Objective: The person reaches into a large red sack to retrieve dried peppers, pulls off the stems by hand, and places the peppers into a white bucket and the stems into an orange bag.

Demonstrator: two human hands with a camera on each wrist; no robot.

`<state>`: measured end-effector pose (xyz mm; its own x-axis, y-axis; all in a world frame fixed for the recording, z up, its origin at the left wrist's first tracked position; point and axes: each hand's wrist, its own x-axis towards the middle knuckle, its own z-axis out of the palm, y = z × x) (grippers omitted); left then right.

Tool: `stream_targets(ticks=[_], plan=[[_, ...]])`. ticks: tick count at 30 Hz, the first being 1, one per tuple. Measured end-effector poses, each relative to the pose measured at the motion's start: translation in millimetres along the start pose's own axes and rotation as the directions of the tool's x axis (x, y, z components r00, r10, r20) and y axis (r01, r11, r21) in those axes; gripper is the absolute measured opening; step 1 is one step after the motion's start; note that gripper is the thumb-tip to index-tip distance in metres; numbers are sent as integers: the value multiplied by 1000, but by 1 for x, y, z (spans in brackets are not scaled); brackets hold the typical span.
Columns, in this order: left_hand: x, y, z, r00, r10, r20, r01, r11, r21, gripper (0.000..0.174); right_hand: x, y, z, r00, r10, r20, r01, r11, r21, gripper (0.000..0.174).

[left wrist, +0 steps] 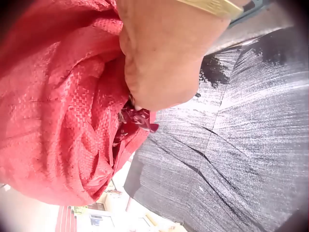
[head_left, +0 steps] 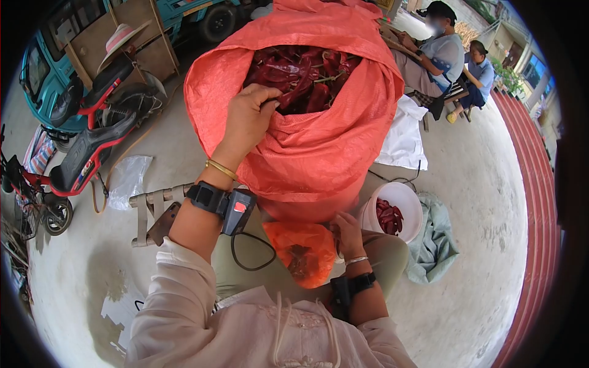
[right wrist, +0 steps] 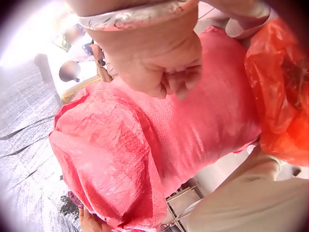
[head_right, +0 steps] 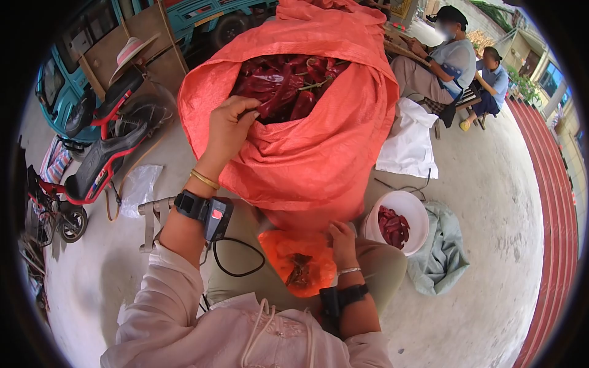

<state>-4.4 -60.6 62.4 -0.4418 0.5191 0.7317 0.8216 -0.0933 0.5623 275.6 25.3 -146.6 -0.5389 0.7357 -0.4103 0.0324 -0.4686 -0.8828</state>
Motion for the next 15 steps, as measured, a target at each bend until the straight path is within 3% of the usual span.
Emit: stream_targets(ticks=[2,5,11,15], plan=[[2,1,-1,994,39,-102,-40,999,-6,19,2,3,-2,1000,4,-1,-4,1000,-1,21],[5,5,-4,992,122,-33,-120,990,68,18,3,5,-3,1000,2,2,-2,1000,6,23],[4,13,-6,974,205,91,-201,978,-55,15,4,5,-2,1000,-10,-8,10,1000,-3,23],[-7,13,-3,967,252,-30,-252,968,-6,15,4,4,-1,995,-96,18,96,995,3,21]])
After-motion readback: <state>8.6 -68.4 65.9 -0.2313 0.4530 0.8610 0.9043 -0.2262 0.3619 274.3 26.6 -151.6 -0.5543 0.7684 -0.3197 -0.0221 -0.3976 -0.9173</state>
